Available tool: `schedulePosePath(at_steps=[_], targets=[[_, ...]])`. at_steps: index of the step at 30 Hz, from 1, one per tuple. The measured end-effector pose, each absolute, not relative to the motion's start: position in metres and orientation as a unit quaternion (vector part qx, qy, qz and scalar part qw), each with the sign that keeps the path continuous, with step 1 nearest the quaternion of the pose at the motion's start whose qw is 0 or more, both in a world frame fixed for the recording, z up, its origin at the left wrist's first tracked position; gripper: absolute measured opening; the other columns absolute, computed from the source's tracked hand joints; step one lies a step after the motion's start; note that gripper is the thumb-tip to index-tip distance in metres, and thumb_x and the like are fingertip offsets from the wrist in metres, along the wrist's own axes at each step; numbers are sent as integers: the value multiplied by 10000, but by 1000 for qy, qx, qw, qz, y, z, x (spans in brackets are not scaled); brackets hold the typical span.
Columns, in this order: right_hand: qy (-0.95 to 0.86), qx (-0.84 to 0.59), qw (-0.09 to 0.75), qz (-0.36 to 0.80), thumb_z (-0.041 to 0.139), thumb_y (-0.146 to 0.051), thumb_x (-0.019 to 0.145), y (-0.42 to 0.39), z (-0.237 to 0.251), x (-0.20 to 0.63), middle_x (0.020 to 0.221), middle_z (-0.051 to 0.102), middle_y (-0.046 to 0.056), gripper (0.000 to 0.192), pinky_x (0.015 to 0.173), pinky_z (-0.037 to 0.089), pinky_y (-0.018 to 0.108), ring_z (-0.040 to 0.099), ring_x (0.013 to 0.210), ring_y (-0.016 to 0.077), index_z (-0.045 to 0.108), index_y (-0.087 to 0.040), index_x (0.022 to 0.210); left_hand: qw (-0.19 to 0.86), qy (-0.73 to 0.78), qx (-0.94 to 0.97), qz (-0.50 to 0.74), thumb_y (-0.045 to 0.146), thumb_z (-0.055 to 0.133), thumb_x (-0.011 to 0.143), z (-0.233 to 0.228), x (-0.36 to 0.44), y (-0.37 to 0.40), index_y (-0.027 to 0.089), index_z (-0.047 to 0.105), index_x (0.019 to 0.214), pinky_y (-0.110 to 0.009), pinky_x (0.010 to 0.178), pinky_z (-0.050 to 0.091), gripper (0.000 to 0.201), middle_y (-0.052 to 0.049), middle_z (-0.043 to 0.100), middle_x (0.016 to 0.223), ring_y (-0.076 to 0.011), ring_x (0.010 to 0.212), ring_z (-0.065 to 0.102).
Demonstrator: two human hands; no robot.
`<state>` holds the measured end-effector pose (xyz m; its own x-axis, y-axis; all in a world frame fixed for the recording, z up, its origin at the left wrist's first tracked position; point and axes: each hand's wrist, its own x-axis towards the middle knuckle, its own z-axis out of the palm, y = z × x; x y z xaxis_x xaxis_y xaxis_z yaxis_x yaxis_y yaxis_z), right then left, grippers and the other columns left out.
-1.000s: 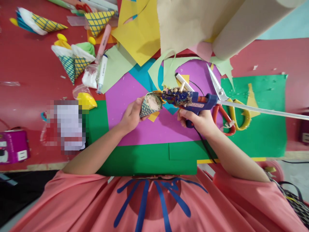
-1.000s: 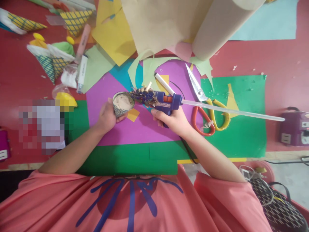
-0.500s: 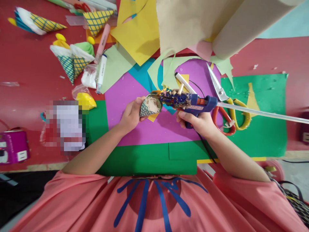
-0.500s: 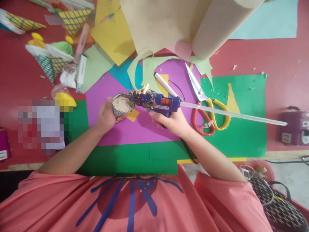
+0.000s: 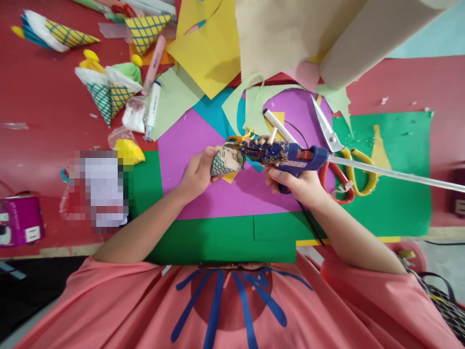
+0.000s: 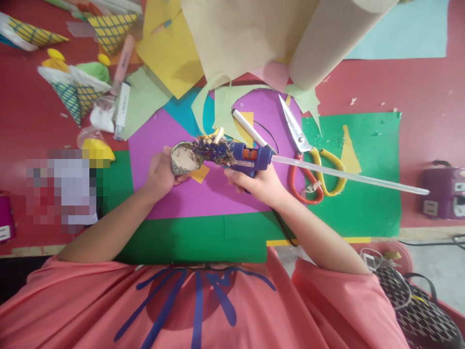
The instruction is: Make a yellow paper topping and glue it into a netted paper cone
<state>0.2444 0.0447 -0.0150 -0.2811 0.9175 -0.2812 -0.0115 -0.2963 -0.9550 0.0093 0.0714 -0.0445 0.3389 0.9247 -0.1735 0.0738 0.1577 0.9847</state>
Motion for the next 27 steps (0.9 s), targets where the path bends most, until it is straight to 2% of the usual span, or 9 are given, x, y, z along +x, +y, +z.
schedulePosePath(at_steps=[5, 12, 21, 27], targets=[[-471, -492, 369, 633, 670, -336, 802, 45, -16, 244, 548, 586, -27, 222, 444, 446, 238, 543, 436, 91, 584, -187, 662, 572, 482, 560, 356, 706, 376, 903, -44, 9, 71, 188, 486, 581, -203, 333, 237, 619, 29, 390, 437, -66, 357, 335], [-451, -503, 391, 625, 679, -308, 792, 45, -17, 243, 574, 608, -34, 184, 435, 452, 229, 554, 434, 85, 598, -193, 673, 515, 498, 566, 409, 698, 369, 909, -50, 9, 73, 184, 614, 738, -191, 341, 266, 595, 26, 419, 489, -67, 383, 376], [-435, -521, 400, 616, 678, -299, 776, 45, -17, 242, 559, 608, -30, 195, 427, 456, 227, 550, 421, 84, 594, -191, 637, 501, 513, 555, 421, 703, 378, 901, -56, 6, 72, 181, 670, 858, -173, 399, 373, 600, -3, 535, 597, -78, 466, 478], [-437, -531, 397, 608, 677, -308, 781, 46, -18, 243, 556, 615, -29, 197, 423, 458, 226, 557, 422, 87, 597, -194, 641, 474, 498, 576, 443, 686, 382, 911, -56, 7, 73, 182, 686, 882, -197, 418, 338, 589, -7, 541, 597, -82, 472, 447]])
